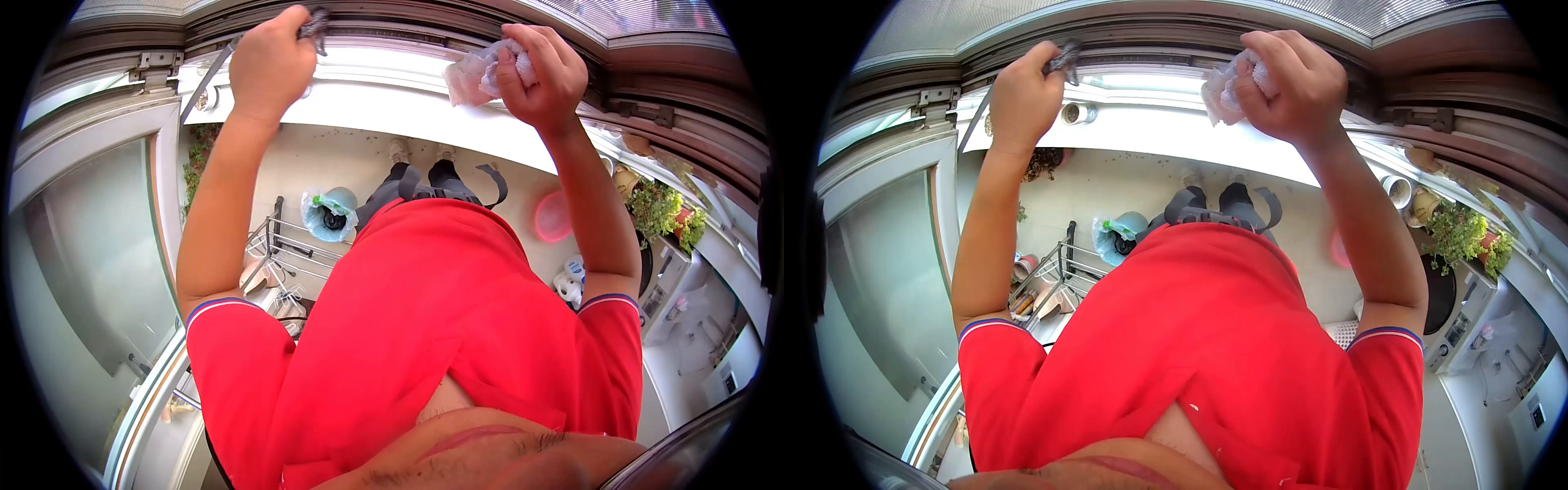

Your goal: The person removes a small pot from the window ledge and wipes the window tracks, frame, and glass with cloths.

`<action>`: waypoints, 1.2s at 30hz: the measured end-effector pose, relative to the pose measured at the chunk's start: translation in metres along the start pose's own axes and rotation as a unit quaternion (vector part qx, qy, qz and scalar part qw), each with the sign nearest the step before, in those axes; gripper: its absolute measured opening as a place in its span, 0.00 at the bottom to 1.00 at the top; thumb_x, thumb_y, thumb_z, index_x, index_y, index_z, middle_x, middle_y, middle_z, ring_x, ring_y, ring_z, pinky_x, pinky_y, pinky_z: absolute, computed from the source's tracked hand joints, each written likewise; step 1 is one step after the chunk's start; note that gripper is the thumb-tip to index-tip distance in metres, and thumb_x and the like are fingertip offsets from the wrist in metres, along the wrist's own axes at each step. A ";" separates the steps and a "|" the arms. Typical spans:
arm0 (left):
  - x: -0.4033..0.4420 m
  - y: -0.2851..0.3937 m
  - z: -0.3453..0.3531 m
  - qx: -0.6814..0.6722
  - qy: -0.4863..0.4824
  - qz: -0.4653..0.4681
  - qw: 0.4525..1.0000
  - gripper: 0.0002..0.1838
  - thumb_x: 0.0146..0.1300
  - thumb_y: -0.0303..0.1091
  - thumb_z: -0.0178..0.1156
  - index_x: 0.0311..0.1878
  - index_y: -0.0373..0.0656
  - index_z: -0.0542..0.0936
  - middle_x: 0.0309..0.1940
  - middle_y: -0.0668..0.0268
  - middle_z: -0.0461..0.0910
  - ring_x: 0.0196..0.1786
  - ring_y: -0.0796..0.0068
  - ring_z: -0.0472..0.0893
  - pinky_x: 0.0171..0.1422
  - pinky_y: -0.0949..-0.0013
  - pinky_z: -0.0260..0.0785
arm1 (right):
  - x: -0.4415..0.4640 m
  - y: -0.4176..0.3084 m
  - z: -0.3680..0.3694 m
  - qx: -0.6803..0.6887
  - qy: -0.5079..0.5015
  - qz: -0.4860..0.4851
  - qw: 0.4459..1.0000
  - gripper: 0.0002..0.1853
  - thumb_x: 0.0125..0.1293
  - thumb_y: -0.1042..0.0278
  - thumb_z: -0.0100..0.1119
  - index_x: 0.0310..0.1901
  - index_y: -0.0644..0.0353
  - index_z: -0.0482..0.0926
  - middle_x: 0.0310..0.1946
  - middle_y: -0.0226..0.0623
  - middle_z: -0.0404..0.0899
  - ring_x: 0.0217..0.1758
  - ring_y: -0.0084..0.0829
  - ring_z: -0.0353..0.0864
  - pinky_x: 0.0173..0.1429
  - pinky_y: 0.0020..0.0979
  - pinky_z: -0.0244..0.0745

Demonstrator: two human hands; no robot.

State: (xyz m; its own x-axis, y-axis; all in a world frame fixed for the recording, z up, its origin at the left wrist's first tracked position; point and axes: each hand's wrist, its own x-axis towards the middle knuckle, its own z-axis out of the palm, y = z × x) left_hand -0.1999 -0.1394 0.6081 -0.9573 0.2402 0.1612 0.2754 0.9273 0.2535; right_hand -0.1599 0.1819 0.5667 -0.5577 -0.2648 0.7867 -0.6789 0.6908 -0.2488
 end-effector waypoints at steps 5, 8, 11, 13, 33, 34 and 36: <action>0.004 -0.042 -0.016 0.091 0.002 -0.007 0.996 0.11 0.60 0.33 0.59 0.45 0.45 0.81 0.32 0.53 0.83 0.39 0.48 0.82 0.42 0.51 0.73 | 0.003 -0.004 0.002 -0.015 0.000 -0.005 1.000 0.13 0.51 0.68 0.67 0.40 0.60 0.84 0.30 0.39 0.84 0.29 0.36 0.85 0.33 0.32 0.80; 0.004 -0.019 -0.010 0.132 -0.011 0.029 0.991 0.13 0.59 0.32 0.56 0.47 0.45 0.80 0.33 0.52 0.83 0.39 0.46 0.82 0.43 0.48 0.73 | 0.006 -0.005 0.003 -0.016 0.000 -0.004 1.000 0.12 0.52 0.68 0.66 0.39 0.60 0.83 0.30 0.39 0.84 0.29 0.36 0.85 0.33 0.32 0.80; 0.003 0.005 -0.006 0.106 -0.018 0.057 0.993 0.09 0.60 0.34 0.58 0.42 0.45 0.80 0.30 0.54 0.83 0.37 0.47 0.82 0.40 0.49 0.73 | 0.005 -0.006 0.002 -0.015 -0.004 -0.002 1.000 0.12 0.52 0.68 0.66 0.40 0.60 0.83 0.29 0.39 0.84 0.29 0.36 0.85 0.32 0.32 0.80; 0.004 0.007 -0.005 0.078 -0.026 0.066 0.994 0.08 0.61 0.36 0.60 0.41 0.44 0.80 0.28 0.54 0.83 0.35 0.48 0.82 0.39 0.51 0.72 | 0.005 -0.004 0.004 -0.019 0.001 -0.013 1.000 0.12 0.53 0.68 0.65 0.40 0.60 0.83 0.29 0.39 0.84 0.29 0.36 0.85 0.32 0.32 0.80; 0.019 0.031 0.005 -0.020 -0.075 -0.054 0.996 0.19 0.58 0.45 0.68 0.43 0.39 0.83 0.33 0.55 0.85 0.37 0.55 0.84 0.44 0.60 0.74 | 0.005 -0.005 0.006 -0.031 0.010 0.004 0.999 0.11 0.52 0.69 0.66 0.39 0.59 0.83 0.30 0.38 0.84 0.30 0.36 0.85 0.33 0.32 0.80; 0.020 0.031 0.005 -0.018 -0.078 -0.056 0.995 0.20 0.57 0.45 0.68 0.44 0.38 0.83 0.34 0.54 0.85 0.38 0.55 0.85 0.45 0.60 0.74 | 0.005 -0.005 0.007 -0.031 0.012 0.005 0.999 0.11 0.52 0.69 0.66 0.39 0.59 0.83 0.30 0.38 0.84 0.30 0.36 0.85 0.33 0.32 0.80; 0.022 0.027 0.009 -0.019 -0.071 -0.051 0.996 0.21 0.56 0.45 0.69 0.46 0.37 0.83 0.35 0.53 0.86 0.38 0.56 0.85 0.46 0.60 0.74 | 0.005 -0.004 0.007 -0.032 0.011 0.005 0.999 0.11 0.52 0.69 0.67 0.39 0.59 0.84 0.30 0.37 0.84 0.29 0.36 0.85 0.33 0.31 0.80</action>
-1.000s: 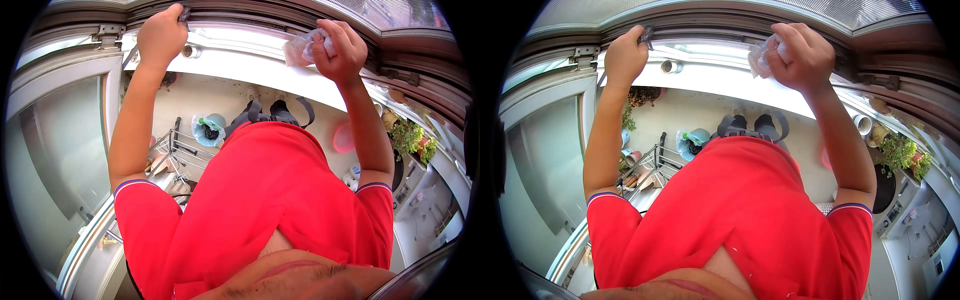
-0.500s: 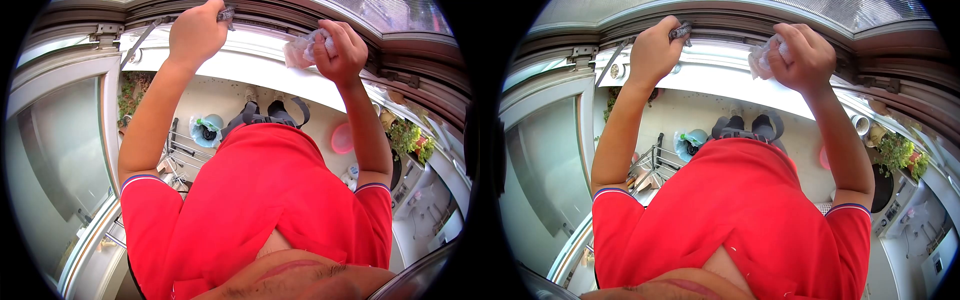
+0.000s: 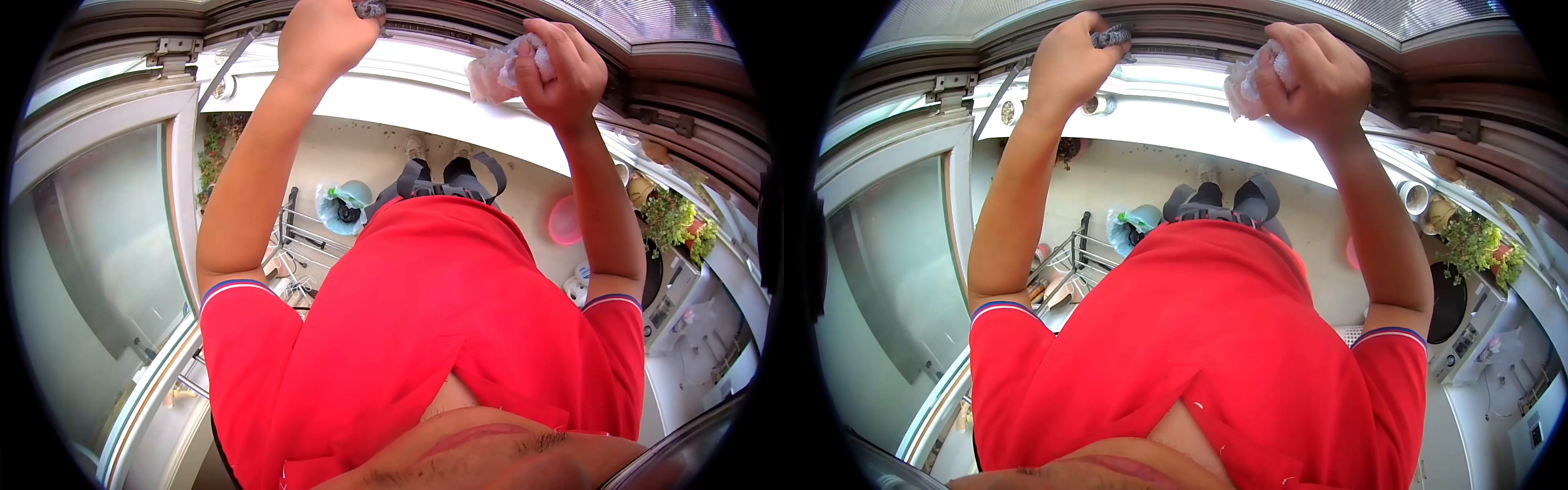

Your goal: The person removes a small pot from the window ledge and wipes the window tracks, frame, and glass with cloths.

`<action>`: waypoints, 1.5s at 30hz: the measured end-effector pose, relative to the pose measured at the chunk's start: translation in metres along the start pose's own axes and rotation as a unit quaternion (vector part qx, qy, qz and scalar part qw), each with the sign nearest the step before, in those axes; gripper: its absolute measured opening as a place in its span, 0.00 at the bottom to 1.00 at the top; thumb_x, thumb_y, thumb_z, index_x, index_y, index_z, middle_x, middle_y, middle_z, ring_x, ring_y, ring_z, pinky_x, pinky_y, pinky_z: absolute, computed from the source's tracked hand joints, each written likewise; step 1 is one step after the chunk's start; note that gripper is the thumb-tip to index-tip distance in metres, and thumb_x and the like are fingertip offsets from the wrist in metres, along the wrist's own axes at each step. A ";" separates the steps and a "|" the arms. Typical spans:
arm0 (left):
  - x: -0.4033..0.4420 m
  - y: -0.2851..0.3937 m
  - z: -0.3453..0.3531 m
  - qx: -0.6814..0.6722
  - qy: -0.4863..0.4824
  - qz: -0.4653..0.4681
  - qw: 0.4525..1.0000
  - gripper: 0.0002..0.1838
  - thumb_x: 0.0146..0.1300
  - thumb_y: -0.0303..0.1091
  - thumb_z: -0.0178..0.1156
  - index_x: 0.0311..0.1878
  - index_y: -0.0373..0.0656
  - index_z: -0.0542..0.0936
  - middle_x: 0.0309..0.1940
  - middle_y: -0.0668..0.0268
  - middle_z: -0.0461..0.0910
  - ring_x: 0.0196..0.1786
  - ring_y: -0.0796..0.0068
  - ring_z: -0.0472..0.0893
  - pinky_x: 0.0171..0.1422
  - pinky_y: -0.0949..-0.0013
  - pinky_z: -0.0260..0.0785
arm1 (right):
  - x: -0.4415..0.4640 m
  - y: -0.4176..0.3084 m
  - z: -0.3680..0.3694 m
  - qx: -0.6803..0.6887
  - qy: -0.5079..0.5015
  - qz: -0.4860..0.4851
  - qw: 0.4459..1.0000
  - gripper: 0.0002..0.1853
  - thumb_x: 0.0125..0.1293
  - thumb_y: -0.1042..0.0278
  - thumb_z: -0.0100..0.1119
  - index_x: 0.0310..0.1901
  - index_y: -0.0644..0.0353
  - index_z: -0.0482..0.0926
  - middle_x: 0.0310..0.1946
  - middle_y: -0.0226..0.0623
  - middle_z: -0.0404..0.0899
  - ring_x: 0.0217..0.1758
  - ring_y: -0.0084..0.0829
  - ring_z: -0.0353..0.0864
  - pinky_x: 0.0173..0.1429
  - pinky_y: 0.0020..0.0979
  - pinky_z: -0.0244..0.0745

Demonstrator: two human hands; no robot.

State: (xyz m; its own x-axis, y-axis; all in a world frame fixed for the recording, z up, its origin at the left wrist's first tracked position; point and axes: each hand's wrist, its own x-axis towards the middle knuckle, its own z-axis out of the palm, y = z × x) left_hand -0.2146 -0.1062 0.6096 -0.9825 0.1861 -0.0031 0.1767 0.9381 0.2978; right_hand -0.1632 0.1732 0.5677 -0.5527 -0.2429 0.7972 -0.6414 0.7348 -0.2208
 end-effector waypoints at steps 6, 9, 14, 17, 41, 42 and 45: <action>0.010 -0.017 0.003 -0.044 -0.018 -0.013 0.999 0.24 0.54 0.44 0.70 0.49 0.35 0.84 0.37 0.54 0.86 0.39 0.61 0.85 0.47 0.65 0.74 | -0.003 0.002 0.000 0.006 0.008 -0.005 1.000 0.12 0.53 0.67 0.68 0.39 0.59 0.84 0.29 0.37 0.84 0.28 0.36 0.85 0.32 0.31 0.80; 0.009 -0.011 -0.002 -0.073 -0.032 -0.056 0.995 0.24 0.53 0.43 0.70 0.48 0.34 0.84 0.36 0.55 0.86 0.37 0.65 0.84 0.46 0.67 0.73 | -0.002 -0.003 -0.004 0.005 0.010 0.000 1.000 0.12 0.53 0.67 0.68 0.39 0.58 0.84 0.29 0.36 0.84 0.28 0.36 0.85 0.32 0.31 0.79; 0.010 -0.007 0.002 -0.055 -0.020 -0.036 0.998 0.26 0.53 0.45 0.71 0.49 0.33 0.83 0.39 0.53 0.86 0.40 0.61 0.85 0.49 0.65 0.73 | 0.018 -0.016 -0.012 0.023 -0.022 0.030 0.999 0.13 0.49 0.70 0.61 0.37 0.64 0.81 0.25 0.41 0.79 0.26 0.41 0.80 0.31 0.38 0.76; 0.012 -0.005 0.003 -0.032 -0.016 -0.030 0.999 0.28 0.54 0.46 0.70 0.50 0.32 0.83 0.41 0.51 0.86 0.44 0.57 0.85 0.52 0.64 0.73 | 0.015 -0.013 -0.008 0.020 -0.004 0.015 1.000 0.14 0.46 0.70 0.61 0.37 0.65 0.79 0.25 0.42 0.78 0.25 0.42 0.80 0.29 0.38 0.75; 0.001 0.002 -0.002 -0.035 -0.010 -0.062 0.997 0.25 0.55 0.48 0.71 0.48 0.36 0.84 0.26 0.59 0.84 0.27 0.70 0.83 0.39 0.66 0.73 | 0.018 -0.014 -0.006 0.015 -0.012 0.020 1.000 0.14 0.45 0.71 0.60 0.37 0.66 0.80 0.26 0.43 0.79 0.26 0.43 0.80 0.30 0.38 0.76; 0.002 0.002 -0.001 -0.027 -0.004 -0.050 0.998 0.26 0.55 0.48 0.71 0.48 0.36 0.84 0.26 0.59 0.84 0.27 0.69 0.83 0.39 0.66 0.74 | 0.018 -0.014 -0.006 0.016 -0.012 0.016 1.000 0.14 0.45 0.71 0.60 0.37 0.66 0.80 0.26 0.44 0.79 0.26 0.43 0.81 0.31 0.38 0.77; 0.005 -0.004 -0.001 -0.062 -0.019 -0.045 0.997 0.26 0.56 0.47 0.71 0.49 0.36 0.84 0.26 0.59 0.85 0.27 0.72 0.83 0.38 0.67 0.74 | 0.013 -0.011 -0.003 0.013 -0.001 0.008 1.000 0.14 0.45 0.71 0.60 0.37 0.66 0.80 0.27 0.44 0.80 0.27 0.43 0.81 0.31 0.38 0.77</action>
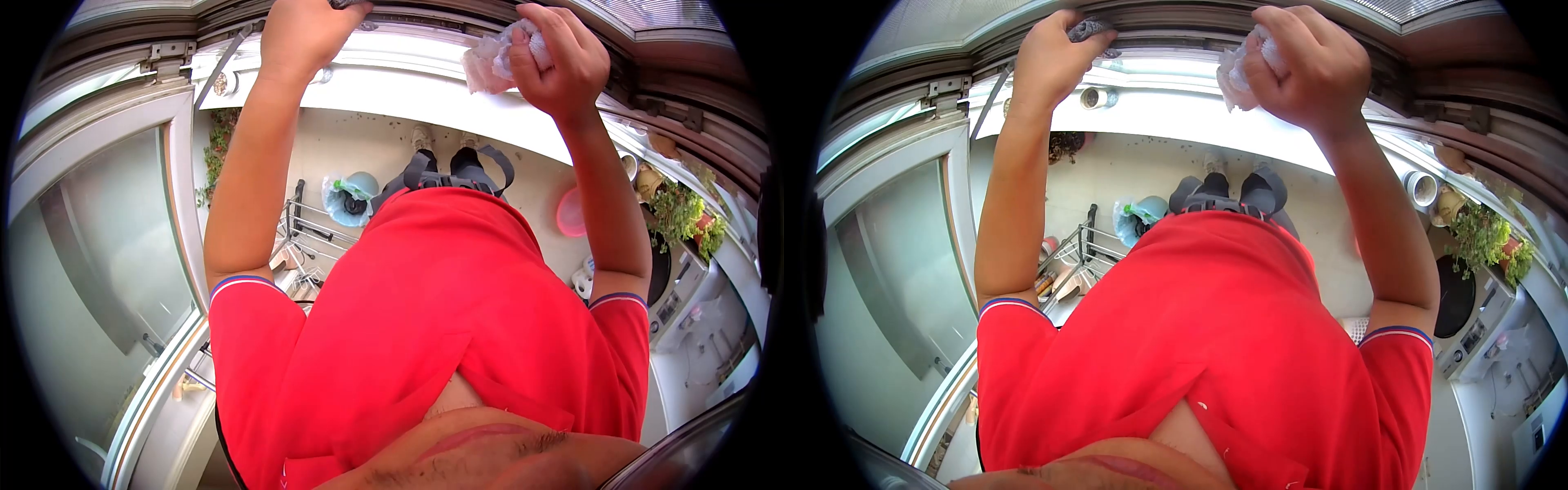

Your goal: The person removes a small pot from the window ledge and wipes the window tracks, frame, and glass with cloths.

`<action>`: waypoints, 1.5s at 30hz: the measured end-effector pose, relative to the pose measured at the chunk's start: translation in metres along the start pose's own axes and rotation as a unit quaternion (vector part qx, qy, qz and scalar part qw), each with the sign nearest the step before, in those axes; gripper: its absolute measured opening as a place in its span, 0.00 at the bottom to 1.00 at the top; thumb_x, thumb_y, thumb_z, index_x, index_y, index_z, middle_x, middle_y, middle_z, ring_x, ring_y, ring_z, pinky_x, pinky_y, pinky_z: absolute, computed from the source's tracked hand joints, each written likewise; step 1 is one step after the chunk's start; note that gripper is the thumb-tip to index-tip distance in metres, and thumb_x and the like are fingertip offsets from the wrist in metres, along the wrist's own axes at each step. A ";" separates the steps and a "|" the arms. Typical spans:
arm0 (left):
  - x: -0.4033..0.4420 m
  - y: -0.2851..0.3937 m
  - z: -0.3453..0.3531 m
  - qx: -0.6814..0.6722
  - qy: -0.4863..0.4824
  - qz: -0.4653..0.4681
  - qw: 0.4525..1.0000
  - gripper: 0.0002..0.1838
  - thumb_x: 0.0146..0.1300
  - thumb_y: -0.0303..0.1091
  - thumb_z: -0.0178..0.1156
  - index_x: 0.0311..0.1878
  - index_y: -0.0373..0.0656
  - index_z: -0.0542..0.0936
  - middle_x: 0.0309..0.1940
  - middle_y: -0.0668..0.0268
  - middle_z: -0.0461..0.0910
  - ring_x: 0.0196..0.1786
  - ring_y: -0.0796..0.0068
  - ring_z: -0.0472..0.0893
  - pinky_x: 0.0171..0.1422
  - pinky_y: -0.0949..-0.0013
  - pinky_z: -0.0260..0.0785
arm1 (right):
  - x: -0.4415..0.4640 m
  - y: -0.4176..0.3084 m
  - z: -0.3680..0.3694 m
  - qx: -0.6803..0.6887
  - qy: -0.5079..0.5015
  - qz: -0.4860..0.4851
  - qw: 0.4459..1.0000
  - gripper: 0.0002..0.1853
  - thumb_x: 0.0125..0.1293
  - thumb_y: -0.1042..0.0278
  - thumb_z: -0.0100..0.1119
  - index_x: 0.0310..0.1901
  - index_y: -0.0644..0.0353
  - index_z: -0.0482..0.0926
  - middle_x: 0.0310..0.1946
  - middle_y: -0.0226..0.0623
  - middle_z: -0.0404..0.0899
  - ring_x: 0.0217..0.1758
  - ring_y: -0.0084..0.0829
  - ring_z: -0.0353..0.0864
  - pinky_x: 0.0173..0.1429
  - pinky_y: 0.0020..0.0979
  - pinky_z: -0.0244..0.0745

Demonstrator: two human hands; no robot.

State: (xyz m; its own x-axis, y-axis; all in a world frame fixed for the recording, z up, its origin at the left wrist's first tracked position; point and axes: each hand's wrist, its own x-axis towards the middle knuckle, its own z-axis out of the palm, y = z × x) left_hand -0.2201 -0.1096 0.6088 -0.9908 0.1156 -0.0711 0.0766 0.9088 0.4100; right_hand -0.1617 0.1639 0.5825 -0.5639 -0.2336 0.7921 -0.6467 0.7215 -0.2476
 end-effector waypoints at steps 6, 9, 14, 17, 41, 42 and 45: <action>0.002 0.001 -0.003 -0.073 -0.042 -0.037 0.996 0.23 0.56 0.43 0.72 0.49 0.34 0.83 0.25 0.62 0.83 0.26 0.77 0.81 0.34 0.71 0.73 | 0.000 0.001 -0.001 0.004 0.008 0.011 1.000 0.14 0.46 0.70 0.61 0.37 0.66 0.80 0.26 0.43 0.79 0.26 0.42 0.81 0.30 0.37 0.76; -0.004 0.010 -0.003 -0.044 -0.021 -0.045 0.998 0.22 0.57 0.42 0.71 0.48 0.35 0.83 0.25 0.63 0.83 0.25 0.77 0.81 0.34 0.70 0.73 | 0.001 -0.002 -0.003 0.004 0.002 0.021 1.000 0.14 0.46 0.70 0.62 0.37 0.66 0.80 0.25 0.43 0.78 0.25 0.42 0.80 0.29 0.37 0.76; -0.003 0.014 -0.009 -0.004 -0.032 -0.038 0.999 0.22 0.57 0.44 0.71 0.48 0.37 0.84 0.25 0.63 0.84 0.26 0.77 0.81 0.34 0.70 0.73 | 0.002 0.000 0.002 0.002 0.019 0.002 1.000 0.14 0.46 0.70 0.62 0.37 0.66 0.80 0.24 0.43 0.78 0.23 0.42 0.79 0.28 0.37 0.75; -0.001 0.007 -0.007 -0.005 -0.037 -0.038 0.999 0.22 0.58 0.45 0.70 0.48 0.38 0.84 0.24 0.63 0.83 0.26 0.76 0.81 0.35 0.70 0.73 | 0.002 -0.003 -0.001 0.005 0.007 0.012 1.000 0.14 0.46 0.71 0.61 0.37 0.66 0.80 0.24 0.43 0.78 0.23 0.42 0.79 0.28 0.37 0.74; -0.001 0.010 -0.007 0.027 0.002 -0.009 1.000 0.18 0.57 0.43 0.70 0.43 0.39 0.84 0.27 0.58 0.84 0.31 0.65 0.83 0.40 0.63 0.73 | 0.003 -0.001 -0.003 -0.001 -0.004 0.001 1.000 0.14 0.47 0.70 0.60 0.37 0.66 0.80 0.28 0.43 0.81 0.27 0.42 0.82 0.31 0.37 0.77; 0.000 0.007 -0.004 0.035 -0.014 -0.017 0.999 0.20 0.58 0.46 0.69 0.47 0.40 0.85 0.23 0.63 0.83 0.25 0.73 0.82 0.35 0.68 0.73 | 0.003 -0.001 -0.003 0.000 -0.001 -0.004 1.000 0.14 0.47 0.70 0.61 0.37 0.66 0.80 0.28 0.43 0.81 0.27 0.42 0.82 0.31 0.37 0.77; -0.001 0.007 -0.004 -0.016 -0.027 -0.027 0.999 0.21 0.58 0.47 0.69 0.47 0.41 0.85 0.23 0.63 0.83 0.25 0.72 0.83 0.37 0.67 0.73 | 0.000 0.001 0.000 -0.003 0.012 -0.014 1.000 0.14 0.46 0.70 0.61 0.37 0.66 0.80 0.29 0.43 0.81 0.28 0.42 0.82 0.31 0.37 0.77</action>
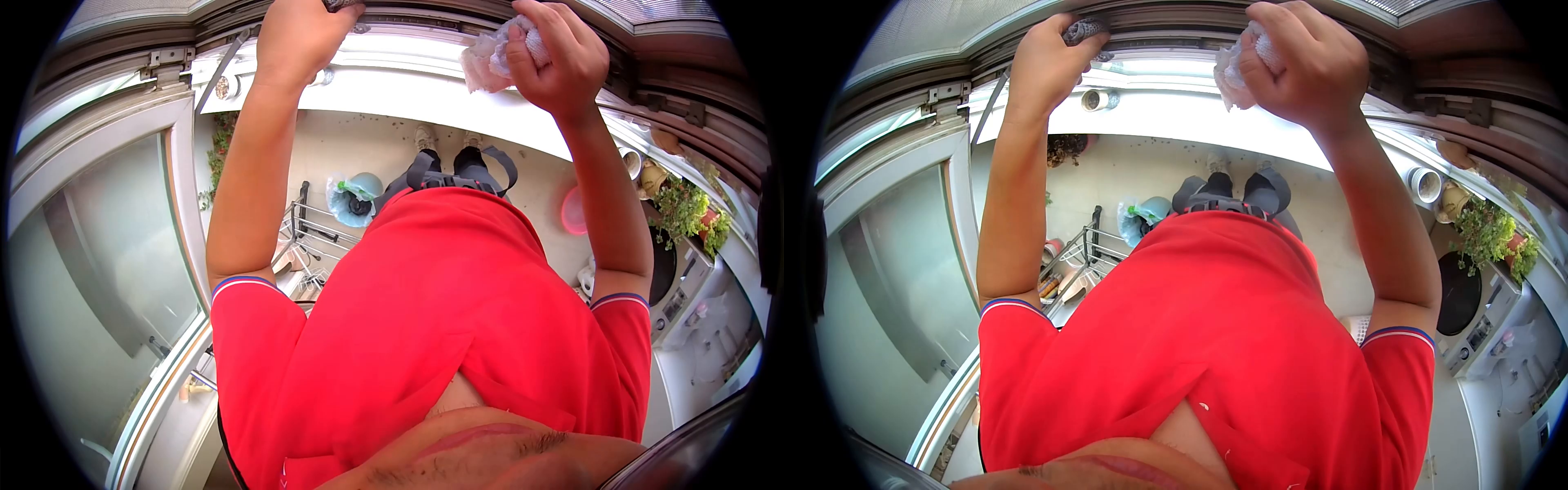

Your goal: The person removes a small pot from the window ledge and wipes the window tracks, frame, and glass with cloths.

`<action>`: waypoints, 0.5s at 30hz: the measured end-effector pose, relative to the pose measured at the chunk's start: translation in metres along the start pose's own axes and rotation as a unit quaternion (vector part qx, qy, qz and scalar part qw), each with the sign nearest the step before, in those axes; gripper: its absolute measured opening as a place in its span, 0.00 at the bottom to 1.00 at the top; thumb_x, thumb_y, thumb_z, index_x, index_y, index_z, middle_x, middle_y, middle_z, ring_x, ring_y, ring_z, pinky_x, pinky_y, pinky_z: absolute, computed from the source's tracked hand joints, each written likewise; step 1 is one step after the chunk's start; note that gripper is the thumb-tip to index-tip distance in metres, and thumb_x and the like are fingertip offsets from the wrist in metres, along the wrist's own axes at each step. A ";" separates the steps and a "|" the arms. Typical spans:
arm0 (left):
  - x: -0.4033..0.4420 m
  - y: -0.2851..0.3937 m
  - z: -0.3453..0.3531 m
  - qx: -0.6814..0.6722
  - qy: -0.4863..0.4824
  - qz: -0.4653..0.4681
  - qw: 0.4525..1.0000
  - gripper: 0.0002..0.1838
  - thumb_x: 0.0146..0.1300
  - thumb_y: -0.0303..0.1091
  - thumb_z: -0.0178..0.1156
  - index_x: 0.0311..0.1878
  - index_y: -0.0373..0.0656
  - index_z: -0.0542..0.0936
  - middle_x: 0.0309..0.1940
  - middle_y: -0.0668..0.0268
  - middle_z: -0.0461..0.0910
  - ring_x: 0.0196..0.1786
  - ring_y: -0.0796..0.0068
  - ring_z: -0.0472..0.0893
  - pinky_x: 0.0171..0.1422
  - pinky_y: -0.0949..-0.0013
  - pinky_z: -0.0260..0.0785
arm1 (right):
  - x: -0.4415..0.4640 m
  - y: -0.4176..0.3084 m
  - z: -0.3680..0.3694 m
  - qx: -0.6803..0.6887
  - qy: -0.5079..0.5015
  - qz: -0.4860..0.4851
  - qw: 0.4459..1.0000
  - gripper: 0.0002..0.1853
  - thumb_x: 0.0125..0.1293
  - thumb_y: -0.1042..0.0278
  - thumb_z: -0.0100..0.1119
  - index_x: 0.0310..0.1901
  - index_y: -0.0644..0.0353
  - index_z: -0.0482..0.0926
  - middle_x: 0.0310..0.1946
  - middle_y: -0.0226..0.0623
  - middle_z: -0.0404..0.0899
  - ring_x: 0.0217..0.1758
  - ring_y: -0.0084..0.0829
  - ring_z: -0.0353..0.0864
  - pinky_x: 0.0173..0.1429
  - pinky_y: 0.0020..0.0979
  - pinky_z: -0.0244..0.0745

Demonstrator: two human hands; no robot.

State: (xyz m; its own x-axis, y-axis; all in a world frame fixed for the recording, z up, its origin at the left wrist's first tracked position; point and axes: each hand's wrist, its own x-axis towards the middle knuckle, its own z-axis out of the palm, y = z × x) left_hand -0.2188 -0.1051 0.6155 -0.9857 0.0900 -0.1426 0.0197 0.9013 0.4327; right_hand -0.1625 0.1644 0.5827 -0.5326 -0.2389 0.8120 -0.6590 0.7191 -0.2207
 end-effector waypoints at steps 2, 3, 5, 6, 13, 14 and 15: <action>-0.003 0.000 0.004 0.010 0.020 0.014 1.000 0.21 0.59 0.47 0.69 0.46 0.40 0.85 0.23 0.63 0.84 0.26 0.72 0.83 0.37 0.68 0.73 | 0.000 0.000 0.000 -0.003 -0.001 -0.001 1.000 0.14 0.46 0.70 0.61 0.37 0.66 0.80 0.29 0.43 0.81 0.28 0.42 0.82 0.31 0.37 0.77; -0.004 0.000 0.005 0.015 0.031 0.020 0.999 0.21 0.59 0.47 0.69 0.46 0.40 0.85 0.23 0.63 0.84 0.26 0.72 0.83 0.37 0.68 0.73 | 0.001 -0.001 -0.001 -0.004 -0.008 0.003 1.000 0.14 0.46 0.70 0.61 0.37 0.66 0.80 0.29 0.43 0.81 0.28 0.43 0.82 0.31 0.37 0.77; -0.002 0.003 0.001 0.033 0.007 0.009 0.999 0.20 0.59 0.47 0.68 0.46 0.40 0.85 0.27 0.61 0.85 0.29 0.68 0.85 0.39 0.66 0.74 | 0.002 -0.001 -0.001 -0.006 -0.016 0.005 1.000 0.14 0.46 0.70 0.60 0.36 0.66 0.80 0.29 0.43 0.81 0.28 0.43 0.82 0.31 0.37 0.77; -0.001 0.004 -0.002 0.041 -0.006 0.003 0.999 0.20 0.60 0.47 0.68 0.46 0.40 0.85 0.28 0.60 0.86 0.31 0.65 0.85 0.40 0.65 0.75 | 0.002 -0.001 -0.001 -0.007 -0.016 0.004 1.000 0.14 0.46 0.71 0.60 0.36 0.67 0.80 0.29 0.43 0.81 0.28 0.43 0.82 0.31 0.37 0.77; -0.005 -0.005 0.006 0.063 0.084 0.065 0.992 0.20 0.61 0.46 0.66 0.46 0.39 0.85 0.34 0.56 0.86 0.38 0.56 0.86 0.45 0.61 0.75 | 0.002 -0.005 -0.004 0.013 -0.028 0.041 0.999 0.13 0.50 0.72 0.61 0.37 0.69 0.81 0.29 0.46 0.82 0.28 0.44 0.82 0.34 0.38 0.77; -0.008 -0.003 0.005 0.055 0.082 0.055 0.994 0.19 0.61 0.46 0.66 0.46 0.39 0.84 0.35 0.55 0.86 0.39 0.55 0.85 0.46 0.60 0.75 | -0.003 -0.001 -0.002 0.003 -0.024 0.031 0.999 0.12 0.51 0.70 0.63 0.38 0.66 0.82 0.29 0.43 0.82 0.28 0.41 0.83 0.33 0.35 0.78; -0.012 0.000 0.004 0.048 0.079 0.045 0.995 0.19 0.61 0.46 0.65 0.46 0.39 0.84 0.35 0.54 0.86 0.40 0.53 0.85 0.47 0.60 0.75 | -0.011 0.005 0.001 -0.006 -0.020 0.022 1.000 0.12 0.52 0.69 0.65 0.39 0.62 0.83 0.29 0.40 0.83 0.28 0.38 0.84 0.32 0.33 0.79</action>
State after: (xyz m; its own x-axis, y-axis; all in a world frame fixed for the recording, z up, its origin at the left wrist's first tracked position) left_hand -0.2064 -0.1043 0.6141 -0.9931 0.1114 0.0369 0.1173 0.9296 0.3495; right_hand -0.1601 0.1701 0.5721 -0.5813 -0.2334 0.7795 -0.6291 0.7365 -0.2486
